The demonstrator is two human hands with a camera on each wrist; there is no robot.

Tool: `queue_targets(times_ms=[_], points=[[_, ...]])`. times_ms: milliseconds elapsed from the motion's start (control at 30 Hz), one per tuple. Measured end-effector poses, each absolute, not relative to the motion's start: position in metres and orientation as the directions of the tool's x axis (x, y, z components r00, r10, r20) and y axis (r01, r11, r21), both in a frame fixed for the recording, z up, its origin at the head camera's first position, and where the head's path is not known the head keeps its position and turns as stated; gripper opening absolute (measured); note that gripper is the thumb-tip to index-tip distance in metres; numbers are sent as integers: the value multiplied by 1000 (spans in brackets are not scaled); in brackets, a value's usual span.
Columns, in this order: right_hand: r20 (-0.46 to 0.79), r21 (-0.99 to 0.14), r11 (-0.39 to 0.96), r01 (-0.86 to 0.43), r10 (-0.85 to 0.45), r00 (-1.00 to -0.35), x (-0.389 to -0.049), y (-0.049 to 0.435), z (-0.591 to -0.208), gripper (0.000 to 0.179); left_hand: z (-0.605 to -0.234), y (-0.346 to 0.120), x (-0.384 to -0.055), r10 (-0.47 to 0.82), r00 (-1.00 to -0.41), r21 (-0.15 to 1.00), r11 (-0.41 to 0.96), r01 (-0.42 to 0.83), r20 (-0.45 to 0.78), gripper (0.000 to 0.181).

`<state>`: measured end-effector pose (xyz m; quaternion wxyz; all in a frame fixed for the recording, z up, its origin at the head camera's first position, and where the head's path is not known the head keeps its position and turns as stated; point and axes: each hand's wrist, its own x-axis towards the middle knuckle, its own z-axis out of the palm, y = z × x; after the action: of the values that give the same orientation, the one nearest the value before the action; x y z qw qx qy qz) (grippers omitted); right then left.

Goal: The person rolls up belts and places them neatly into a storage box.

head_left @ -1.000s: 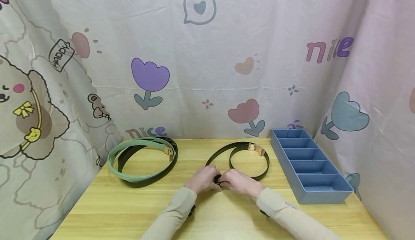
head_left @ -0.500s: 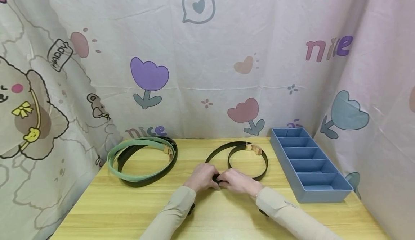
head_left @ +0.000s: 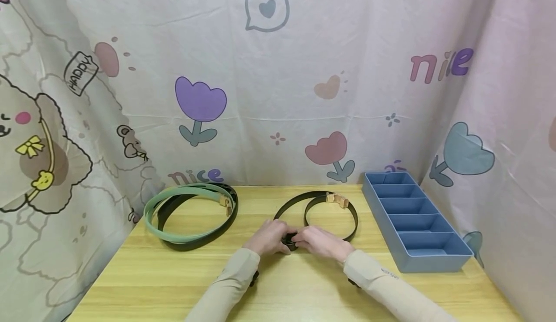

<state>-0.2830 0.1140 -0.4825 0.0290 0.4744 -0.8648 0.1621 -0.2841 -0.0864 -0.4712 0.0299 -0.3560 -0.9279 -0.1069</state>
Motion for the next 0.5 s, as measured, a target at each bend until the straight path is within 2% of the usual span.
queue_targets(times_ms=[133, 233, 400, 500], points=[[211, -209, 535, -818, -793, -572, -279, 110, -482, 9, -472, -86, -286, 646, -747, 148, 733, 664, 154, 29], [218, -191, 558, -808, -778, -589, -276, 105, -483, 10, -474, -86, -287, 626, -758, 108, 753, 649, 186, 30], [206, -234, 570, -788, -763, -613, -276, 104, -483, 11, -476, -87, -288, 613, -756, 66, 765, 640, 227, 36], [186, -249, 559, -791, -774, -605, -278, 106, -482, 9, -474, -88, -287, 637, -744, 98, 742, 663, 203, 35]])
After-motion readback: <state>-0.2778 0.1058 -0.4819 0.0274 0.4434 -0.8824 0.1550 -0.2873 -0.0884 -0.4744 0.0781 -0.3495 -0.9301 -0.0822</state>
